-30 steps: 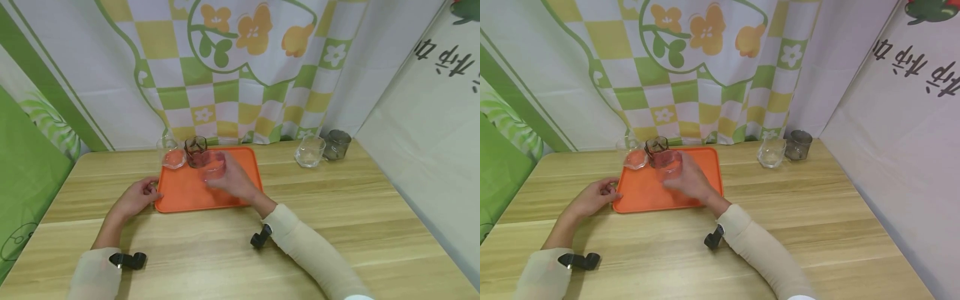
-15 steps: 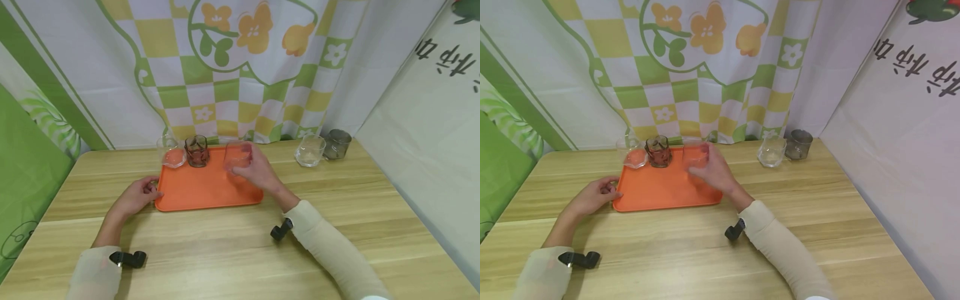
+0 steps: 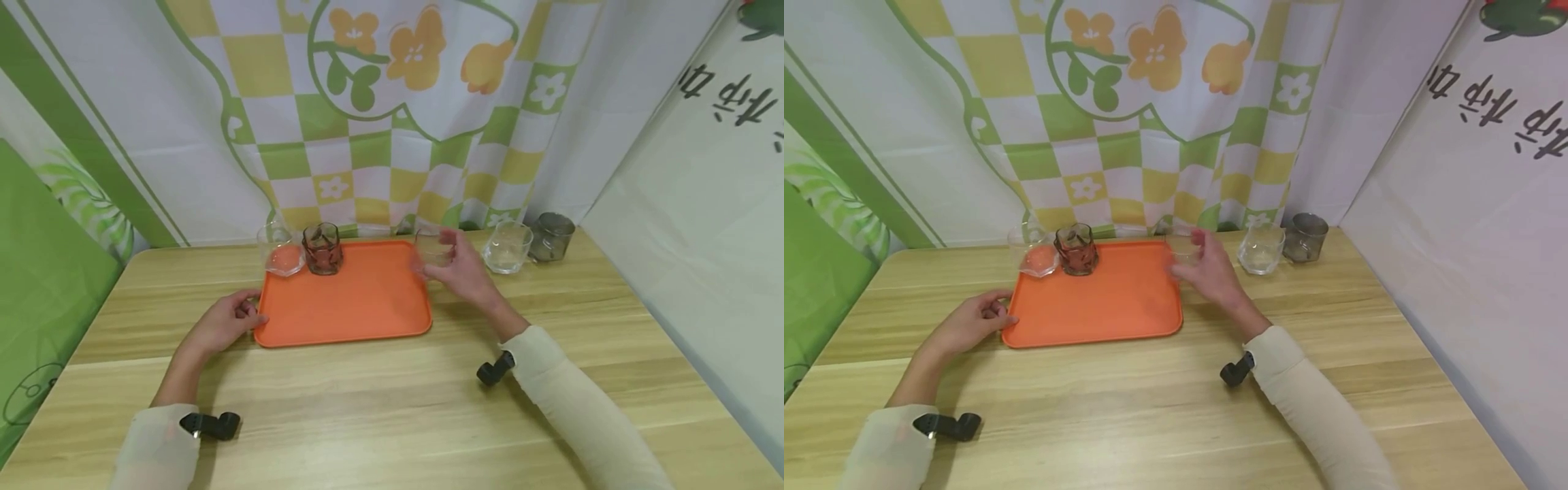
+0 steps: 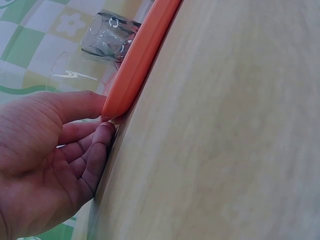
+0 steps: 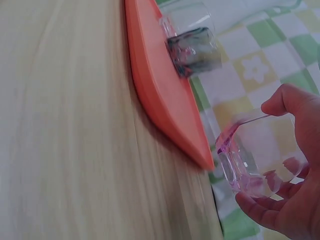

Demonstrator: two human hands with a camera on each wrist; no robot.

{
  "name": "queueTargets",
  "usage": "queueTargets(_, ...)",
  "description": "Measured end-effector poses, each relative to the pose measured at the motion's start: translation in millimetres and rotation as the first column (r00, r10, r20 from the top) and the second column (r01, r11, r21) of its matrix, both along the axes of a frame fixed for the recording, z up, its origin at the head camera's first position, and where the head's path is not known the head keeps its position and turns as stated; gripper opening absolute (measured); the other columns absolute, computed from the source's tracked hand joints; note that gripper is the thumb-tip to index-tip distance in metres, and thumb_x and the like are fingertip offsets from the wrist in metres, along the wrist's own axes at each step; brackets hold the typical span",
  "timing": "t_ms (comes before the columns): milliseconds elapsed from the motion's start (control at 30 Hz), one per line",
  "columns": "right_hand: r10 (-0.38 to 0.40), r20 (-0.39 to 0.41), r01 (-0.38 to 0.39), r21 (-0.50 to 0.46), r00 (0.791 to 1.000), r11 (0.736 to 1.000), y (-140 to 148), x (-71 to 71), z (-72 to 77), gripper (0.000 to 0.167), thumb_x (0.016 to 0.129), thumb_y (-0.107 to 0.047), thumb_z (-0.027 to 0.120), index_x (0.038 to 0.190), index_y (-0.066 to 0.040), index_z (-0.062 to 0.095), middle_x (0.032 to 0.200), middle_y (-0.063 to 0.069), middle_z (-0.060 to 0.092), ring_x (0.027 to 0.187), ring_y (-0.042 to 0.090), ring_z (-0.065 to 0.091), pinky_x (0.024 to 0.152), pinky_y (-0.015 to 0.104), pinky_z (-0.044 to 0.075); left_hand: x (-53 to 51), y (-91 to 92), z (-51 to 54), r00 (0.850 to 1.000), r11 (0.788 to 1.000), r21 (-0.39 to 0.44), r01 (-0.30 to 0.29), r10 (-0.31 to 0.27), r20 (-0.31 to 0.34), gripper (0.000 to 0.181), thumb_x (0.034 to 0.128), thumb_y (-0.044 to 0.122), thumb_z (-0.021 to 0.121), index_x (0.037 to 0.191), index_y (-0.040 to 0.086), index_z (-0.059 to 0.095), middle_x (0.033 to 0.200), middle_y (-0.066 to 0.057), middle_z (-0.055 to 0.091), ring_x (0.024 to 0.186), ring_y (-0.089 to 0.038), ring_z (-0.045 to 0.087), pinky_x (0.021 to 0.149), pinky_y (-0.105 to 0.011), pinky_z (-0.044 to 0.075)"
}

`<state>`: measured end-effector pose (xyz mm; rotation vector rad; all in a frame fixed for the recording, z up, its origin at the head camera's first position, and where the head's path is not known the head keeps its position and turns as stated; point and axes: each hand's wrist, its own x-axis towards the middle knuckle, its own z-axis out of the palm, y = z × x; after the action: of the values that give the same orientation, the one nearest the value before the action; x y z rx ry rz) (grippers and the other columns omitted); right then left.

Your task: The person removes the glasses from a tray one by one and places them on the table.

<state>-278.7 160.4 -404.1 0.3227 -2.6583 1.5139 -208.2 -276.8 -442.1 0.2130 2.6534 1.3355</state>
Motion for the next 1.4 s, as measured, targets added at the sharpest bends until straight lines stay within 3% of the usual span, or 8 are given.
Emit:
queueTargets(267, -0.078, -0.026, 0.078, -0.01, 0.997, 0.997, 21.5, -5.3, -6.7, 0.077, 0.082, -0.015, 0.084, 0.145, 0.002, 0.043, 0.139, 0.025, 0.052, 0.116, 0.04, 0.051, 0.098, 0.049, 0.043, 0.4, -0.4, -1.1, 1.0, 1.0, 0.003, 0.001, -0.001, -0.004, 0.058, 0.0974, 0.006, 0.07, 0.143, -0.017, 0.043, 0.089, -0.01, 0.057, 0.079, -0.021, 0.051, 0.064, -0.027, 0.042)
queueTargets(500, -0.116, 0.014, 0.116, -0.012, 0.993, 0.993, 33.7, -7.9, -12.2, 0.078, 0.084, -0.017, 0.081, 0.148, 0.001, 0.04, 0.141, 0.023, 0.051, 0.123, 0.041, 0.051, 0.103, 0.05, 0.042, 0.7, -0.1, -0.6, 1.0, 1.0, 0.002, 0.006, -0.006, -0.012, 0.057, 0.0977, 0.007, 0.07, 0.143, -0.017, 0.044, 0.09, -0.01, 0.057, 0.079, -0.022, 0.051, 0.064, -0.027, 0.043)
queueTargets(1133, -0.135, 0.061, 0.138, -0.033, 0.989, 0.99, 39.3, -21.8, -22.0, 0.083, 0.086, -0.027, 0.083, 0.149, 0.001, 0.037, 0.144, 0.023, 0.047, 0.123, 0.04, 0.054, 0.1, 0.05, 0.046, 1.0, -0.2, -0.9, 1.0, 1.0, -0.006, 0.003, -0.003, -0.023, 0.056, 0.097, 0.006, 0.07, 0.142, -0.017, 0.045, 0.089, -0.01, 0.057, 0.079, -0.021, 0.051, 0.064, -0.027, 0.042)
queueTargets(1400, -0.143, 0.06, 0.146, -0.058, 0.988, 0.988, 37.4, -27.7, -24.4, 0.077, 0.087, -0.018, 0.078, 0.148, 0.003, 0.037, 0.143, 0.024, 0.048, 0.124, 0.04, 0.054, 0.1, 0.049, 0.047, -0.1, -0.6, -2.1, 1.0, 1.0, -0.007, 0.003, -0.003, -0.028, 0.057, 0.0968, 0.006, 0.07, 0.142, -0.017, 0.045, 0.09, -0.01, 0.058, 0.078, -0.02, 0.051, 0.063, -0.027, 0.042)
